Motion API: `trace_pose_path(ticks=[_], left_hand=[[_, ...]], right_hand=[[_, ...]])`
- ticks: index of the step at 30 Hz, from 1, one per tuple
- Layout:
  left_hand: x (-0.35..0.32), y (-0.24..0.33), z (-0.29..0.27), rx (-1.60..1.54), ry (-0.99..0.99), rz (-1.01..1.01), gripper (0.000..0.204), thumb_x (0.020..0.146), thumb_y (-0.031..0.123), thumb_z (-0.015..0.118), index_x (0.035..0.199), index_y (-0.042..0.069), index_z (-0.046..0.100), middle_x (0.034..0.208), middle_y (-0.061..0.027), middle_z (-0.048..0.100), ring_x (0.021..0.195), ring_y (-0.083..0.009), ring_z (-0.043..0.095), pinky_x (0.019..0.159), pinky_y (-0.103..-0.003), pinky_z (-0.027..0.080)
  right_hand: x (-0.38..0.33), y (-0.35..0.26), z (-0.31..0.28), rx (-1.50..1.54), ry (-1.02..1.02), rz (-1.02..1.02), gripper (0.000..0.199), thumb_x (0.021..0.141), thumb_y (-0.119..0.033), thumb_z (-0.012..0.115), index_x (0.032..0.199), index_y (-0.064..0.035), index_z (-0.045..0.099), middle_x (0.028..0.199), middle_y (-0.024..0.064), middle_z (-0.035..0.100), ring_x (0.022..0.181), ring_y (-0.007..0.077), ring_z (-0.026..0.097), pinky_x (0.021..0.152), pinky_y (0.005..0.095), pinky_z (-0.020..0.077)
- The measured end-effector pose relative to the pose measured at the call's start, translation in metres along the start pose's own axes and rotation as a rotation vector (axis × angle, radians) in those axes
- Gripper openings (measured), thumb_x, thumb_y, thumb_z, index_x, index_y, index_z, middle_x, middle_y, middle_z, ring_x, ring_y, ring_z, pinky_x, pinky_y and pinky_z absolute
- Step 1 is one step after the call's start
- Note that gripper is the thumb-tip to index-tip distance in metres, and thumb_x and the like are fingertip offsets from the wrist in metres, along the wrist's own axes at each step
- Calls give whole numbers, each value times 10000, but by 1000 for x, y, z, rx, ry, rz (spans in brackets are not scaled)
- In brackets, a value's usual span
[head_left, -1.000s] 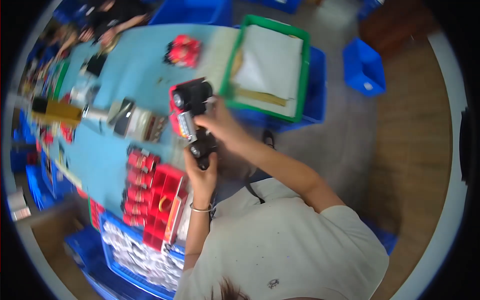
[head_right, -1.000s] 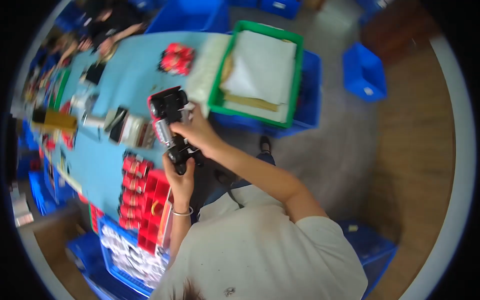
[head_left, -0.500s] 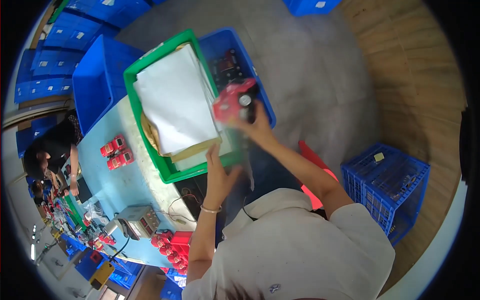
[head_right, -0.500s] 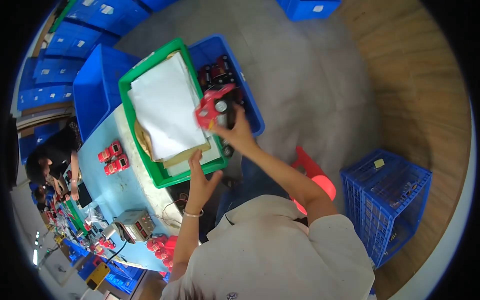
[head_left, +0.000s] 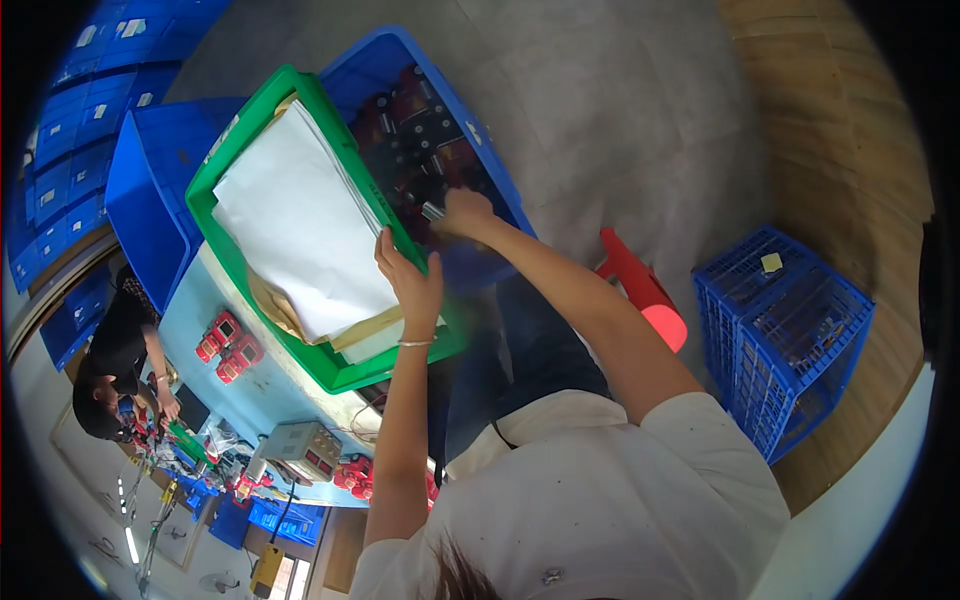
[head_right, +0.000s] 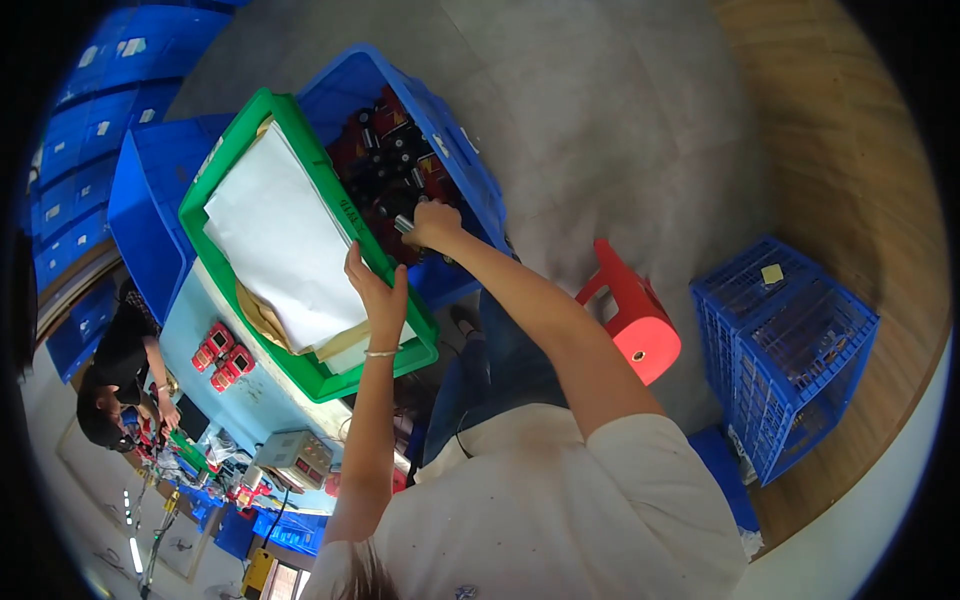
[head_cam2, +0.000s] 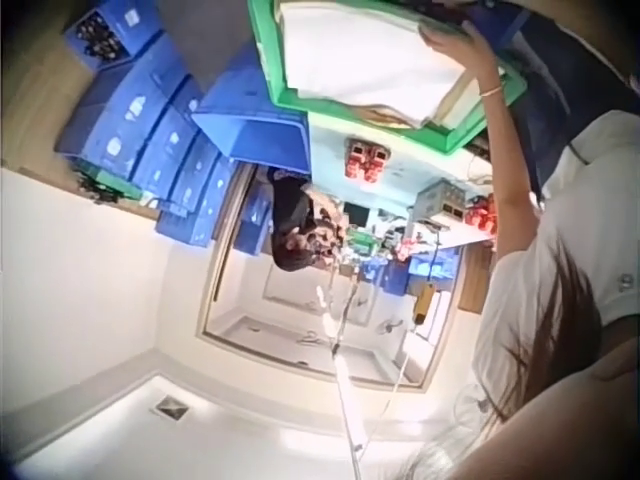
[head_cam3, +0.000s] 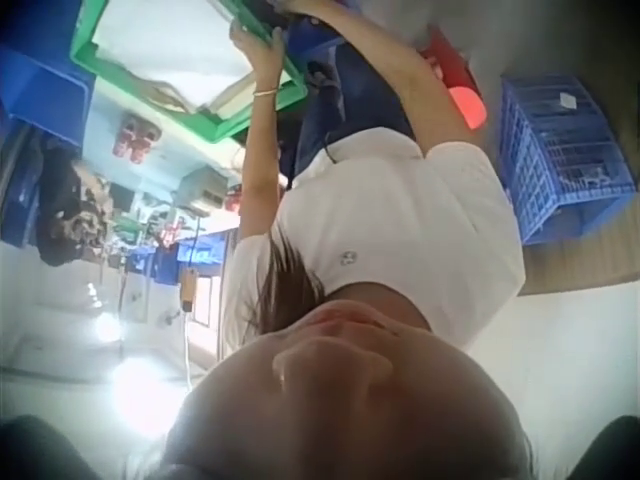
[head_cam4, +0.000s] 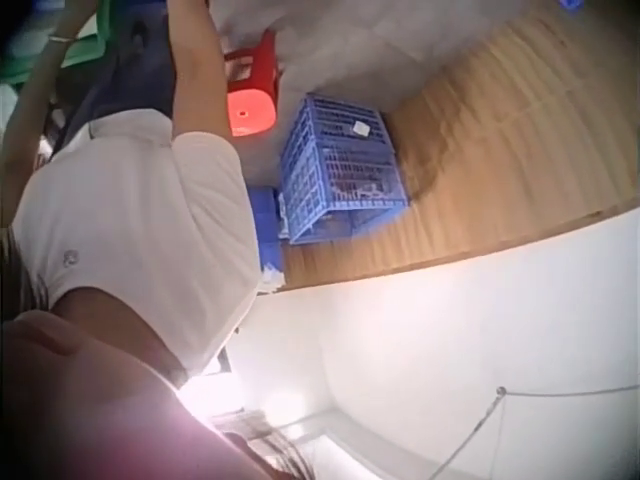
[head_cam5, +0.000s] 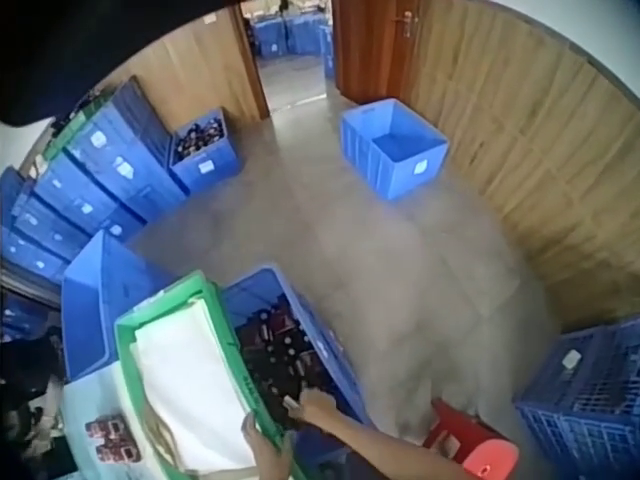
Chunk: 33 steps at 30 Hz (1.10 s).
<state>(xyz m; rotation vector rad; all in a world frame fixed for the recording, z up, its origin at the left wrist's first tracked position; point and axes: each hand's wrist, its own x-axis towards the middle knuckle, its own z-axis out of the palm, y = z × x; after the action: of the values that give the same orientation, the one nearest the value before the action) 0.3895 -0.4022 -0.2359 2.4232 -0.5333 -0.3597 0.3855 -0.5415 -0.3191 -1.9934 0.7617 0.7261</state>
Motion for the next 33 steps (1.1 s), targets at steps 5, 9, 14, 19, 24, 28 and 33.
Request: trace_pose_path(ticks=[5, 9, 14, 19, 24, 28, 33], left_hand=[[-9, -1, -16, -76, -21, -11, 714, 717, 26, 631, 1332, -32, 271, 1323, -237, 315, 1250, -383, 313, 1039, -450, 266], [-24, -16, -45, -148, 7, -150, 678, 773, 46, 606, 1359, 1, 268, 1354, -175, 326, 1262, -321, 331, 1029, -445, 278], [-32, -20, -73, -241, 48, -306, 628, 808, 45, 574, 1362, 23, 279, 1366, -146, 343, 1253, -285, 363, 1027, -433, 285], [-25, -38, -78, -312, 109, -352, 606, 813, 47, 571, 1352, 19, 294, 1367, -149, 357, 1246, -284, 377, 1030, -420, 286], [-47, -119, -166, 326, 271, -157, 564, 816, 83, 582, 1317, -12, 340, 1329, -187, 397, 1232, -332, 384, 1029, -445, 290], [-40, -232, -253, 793, 229, -182, 681, 706, 29, 618, 1329, 24, 343, 1339, -215, 377, 1235, -397, 353, 1031, -480, 278], [-39, -336, -355, 1145, 219, -235, 701, 751, 17, 563, 1385, 77, 270, 1432, -149, 287, 1306, -347, 292, 1044, -455, 277]], right_hand=[[64, 15, 60, -365, -69, -243, 359, 681, -266, 680, 955, -35, 656, 997, 184, 618, 886, 326, 634, 765, 420, 502], [90, 6, 97, -526, 15, -448, 312, 781, -150, 550, 1070, -38, 583, 1003, 162, 624, 928, 259, 613, 822, 404, 436], [106, -42, 96, -476, -12, -629, 341, 782, -161, 549, 1090, -17, 578, 1045, 173, 606, 981, 304, 582, 864, 418, 423], [137, -57, 85, -258, 203, -470, 349, 779, -149, 550, 1098, -9, 572, 1049, 177, 603, 990, 314, 575, 871, 419, 421], [83, -9, 76, -73, 267, -618, 357, 776, -136, 551, 1107, -1, 565, 1052, 181, 599, 999, 324, 567, 879, 421, 419], [93, 24, 47, 70, 145, -840, 364, 774, -127, 551, 1113, 5, 560, 1054, 185, 596, 1006, 332, 561, 885, 422, 417], [83, 50, 32, 235, 92, -882, 373, 772, -114, 552, 1122, 13, 553, 1057, 189, 593, 1014, 342, 553, 892, 424, 415]])
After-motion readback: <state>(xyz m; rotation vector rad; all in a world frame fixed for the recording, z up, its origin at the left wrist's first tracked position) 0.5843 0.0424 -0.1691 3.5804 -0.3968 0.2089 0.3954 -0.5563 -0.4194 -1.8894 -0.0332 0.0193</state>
